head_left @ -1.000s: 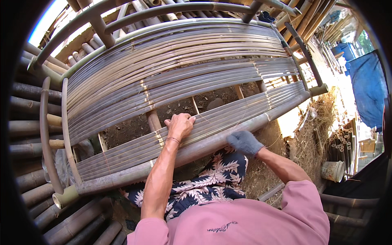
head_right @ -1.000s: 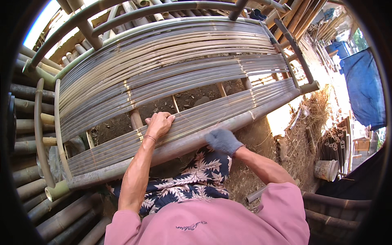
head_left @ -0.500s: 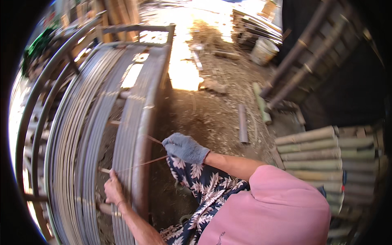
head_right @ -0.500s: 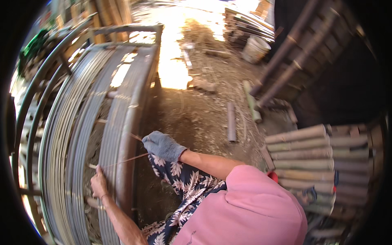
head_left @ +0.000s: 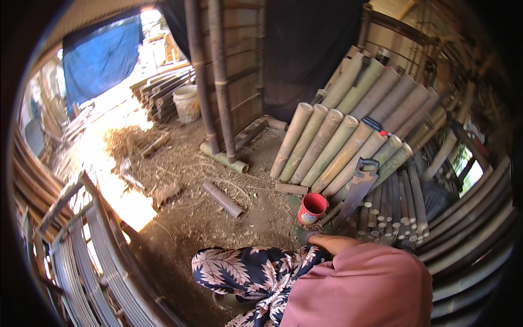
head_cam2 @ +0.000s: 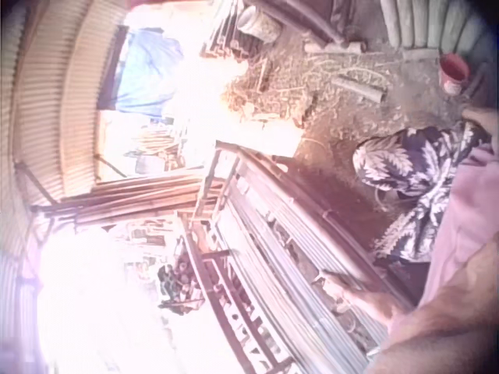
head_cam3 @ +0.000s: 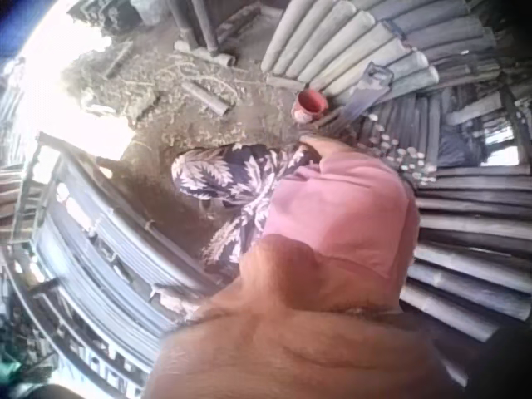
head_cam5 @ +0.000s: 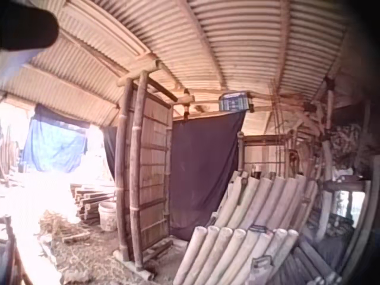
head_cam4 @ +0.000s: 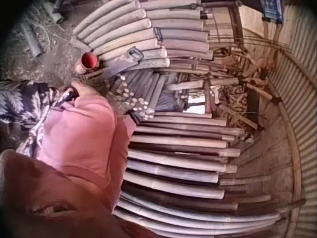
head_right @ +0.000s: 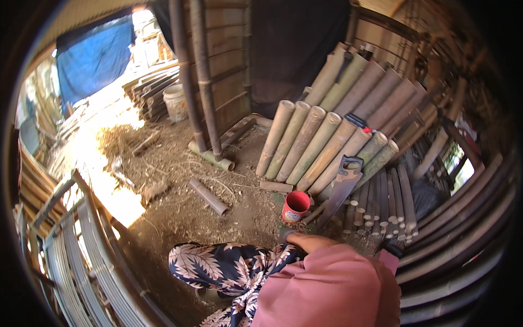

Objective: The person weaves thin bamboo strips into a large circular bamboo frame using both hands. They thread the strips through the existing structure and pull them tight to secure the weave.

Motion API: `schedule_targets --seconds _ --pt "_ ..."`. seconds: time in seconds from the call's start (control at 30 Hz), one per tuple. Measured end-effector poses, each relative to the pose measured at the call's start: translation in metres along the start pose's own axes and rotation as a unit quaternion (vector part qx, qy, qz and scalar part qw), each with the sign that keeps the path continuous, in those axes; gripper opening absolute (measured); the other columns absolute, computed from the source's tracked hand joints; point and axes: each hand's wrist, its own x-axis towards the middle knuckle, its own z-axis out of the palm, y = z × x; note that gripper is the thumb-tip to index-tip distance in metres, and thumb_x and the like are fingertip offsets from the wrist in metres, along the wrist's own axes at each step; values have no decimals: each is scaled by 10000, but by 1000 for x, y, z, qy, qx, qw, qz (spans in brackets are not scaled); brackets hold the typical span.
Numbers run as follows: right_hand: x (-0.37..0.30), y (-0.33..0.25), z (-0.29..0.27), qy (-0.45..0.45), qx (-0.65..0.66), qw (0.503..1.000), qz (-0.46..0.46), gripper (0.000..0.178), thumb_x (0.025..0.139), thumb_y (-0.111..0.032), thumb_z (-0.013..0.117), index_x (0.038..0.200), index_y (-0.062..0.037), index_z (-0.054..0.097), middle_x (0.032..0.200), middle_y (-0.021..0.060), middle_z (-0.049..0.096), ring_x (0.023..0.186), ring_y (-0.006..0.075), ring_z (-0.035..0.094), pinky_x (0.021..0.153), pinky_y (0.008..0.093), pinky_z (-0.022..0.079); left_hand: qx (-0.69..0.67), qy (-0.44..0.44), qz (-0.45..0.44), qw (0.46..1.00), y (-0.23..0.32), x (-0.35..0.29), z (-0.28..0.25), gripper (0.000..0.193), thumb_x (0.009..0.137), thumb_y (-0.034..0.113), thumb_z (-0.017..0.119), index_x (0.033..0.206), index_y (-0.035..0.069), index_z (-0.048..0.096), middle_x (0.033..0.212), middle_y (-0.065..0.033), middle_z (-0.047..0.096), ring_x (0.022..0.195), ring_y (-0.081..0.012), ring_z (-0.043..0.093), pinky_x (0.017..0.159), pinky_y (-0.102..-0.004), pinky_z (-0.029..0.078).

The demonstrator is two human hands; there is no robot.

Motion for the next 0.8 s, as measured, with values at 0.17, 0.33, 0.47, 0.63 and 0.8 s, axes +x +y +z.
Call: schedule_targets --seconds 0.17,0.33,0.47,0.63,0.8 --pt "3 -3 52 -58 116 992 10 462 861 -414 594 1172 -91 709 1209 188 693 1083 338 677 910 470 526 38 20 50 998 30 3 3 855 903 684 525 1265 -90 571 1289 -305 543 1237 -396 504 1057 -485 371" --pt "38 -28 45 -54 114 990 -71 461 905 -415 578 1201 -75 673 1234 200 675 1098 351 653 931 470 501 61 17 71 995 49 4 13 834 909 687 508 1221 -81 596 1232 -301 566 1181 -404 527 1018 -492 387" --pt "61 -8 14 106 -16 962 -249 461 939 -415 565 1223 -61 643 1254 209 661 1109 362 635 949 470 481 48 -42 115 991 67 -22 45 820 914 690 495 1186 -74 615 1187 -297 583 1137 -411 546 987 -498 399" --pt "-26 -205 -166 292 322 802 -411 455 978 -451 495 1204 -80 633 1136 181 695 1034 357 669 906 464 505 72 26 82 994 45 1 17 808 920 693 478 1143 -66 639 1131 -293 606 1081 -419 568 948 -505 415" --pt "-100 -258 -216 274 292 801 -445 343 1025 -360 458 1138 -66 593 1019 221 666 938 401 665 837 486 521 65 20 85 994 45 1 22 800 926 697 461 1099 -58 664 1074 -289 628 1025 -427 591 910 -513 431"
